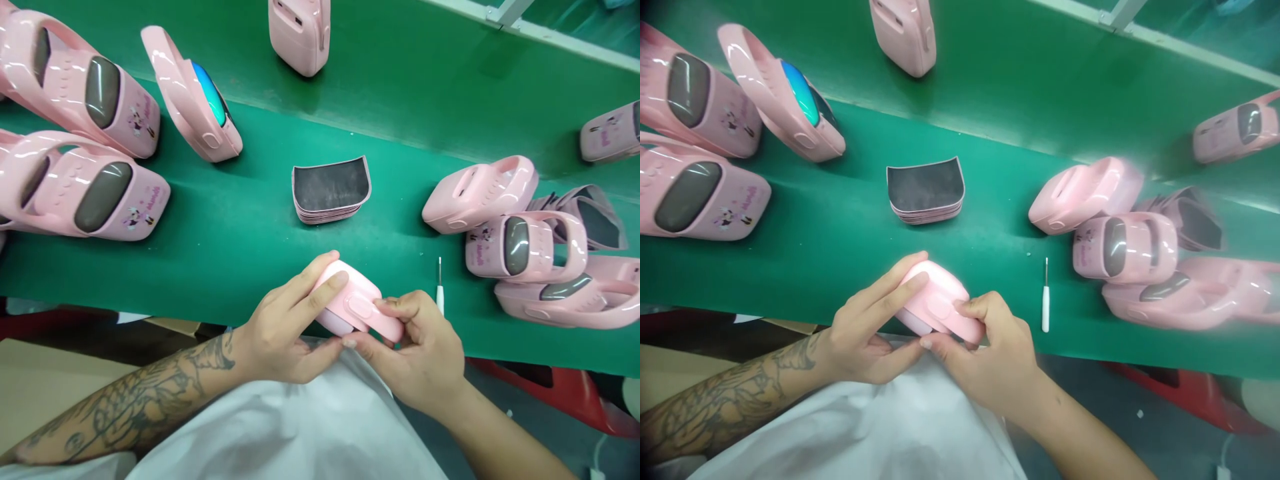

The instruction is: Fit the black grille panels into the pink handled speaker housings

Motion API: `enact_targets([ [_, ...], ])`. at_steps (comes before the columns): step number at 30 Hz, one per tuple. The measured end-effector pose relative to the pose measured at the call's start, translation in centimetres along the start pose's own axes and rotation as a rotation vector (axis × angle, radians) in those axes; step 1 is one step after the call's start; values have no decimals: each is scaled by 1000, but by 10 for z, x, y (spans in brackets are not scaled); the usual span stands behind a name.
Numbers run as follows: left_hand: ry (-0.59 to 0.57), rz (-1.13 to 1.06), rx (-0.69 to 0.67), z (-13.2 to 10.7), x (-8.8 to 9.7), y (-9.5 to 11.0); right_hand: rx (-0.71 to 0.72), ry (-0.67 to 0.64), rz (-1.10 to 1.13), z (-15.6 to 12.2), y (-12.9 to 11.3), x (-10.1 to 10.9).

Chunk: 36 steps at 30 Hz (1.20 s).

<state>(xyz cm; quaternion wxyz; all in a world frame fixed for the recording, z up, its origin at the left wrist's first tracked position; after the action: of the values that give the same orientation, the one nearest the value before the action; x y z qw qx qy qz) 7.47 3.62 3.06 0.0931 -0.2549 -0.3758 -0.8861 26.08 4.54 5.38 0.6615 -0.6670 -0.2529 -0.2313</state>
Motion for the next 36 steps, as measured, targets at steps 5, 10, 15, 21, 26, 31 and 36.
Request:
enact_targets([
  [5, 24, 15, 14, -1, -1, 0, 11, 25, -44, 2, -2, 2],
  [10, 31, 26, 66, 3, -1, -3, 4, -3, -7, -3, 10, 0],
  [15, -81, 127, 109, 16, 1, -10, 53, -21, -34, -4, 14, -2],
  [21, -158, -39, 105, 24, -8, -13, 155, -92, 22, -1, 9, -12],
  [26, -118, -147, 230, 20, -14, -12, 110, -112, 18, 4, 10, -7],
  [31, 96, -414, 752, 1, -1, -34, 11, -152, 151, 8, 22, -4],
  [36, 541, -954, 778, -10, -1, -37, -117, -399, 615, 3, 11, -43],
])
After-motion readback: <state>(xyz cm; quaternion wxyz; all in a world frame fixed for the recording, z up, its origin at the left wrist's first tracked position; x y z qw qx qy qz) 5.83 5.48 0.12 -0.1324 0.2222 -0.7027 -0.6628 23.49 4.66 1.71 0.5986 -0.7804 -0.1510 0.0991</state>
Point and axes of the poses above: each hand's wrist, its own z-axis towards the middle knuckle, its own x-axis out of the back of the hand, y = z × x, the point moved 6 cm from there along z, towards the middle knuckle, and after that the axes turned 8 degrees about -x, right-handed, at the moved point
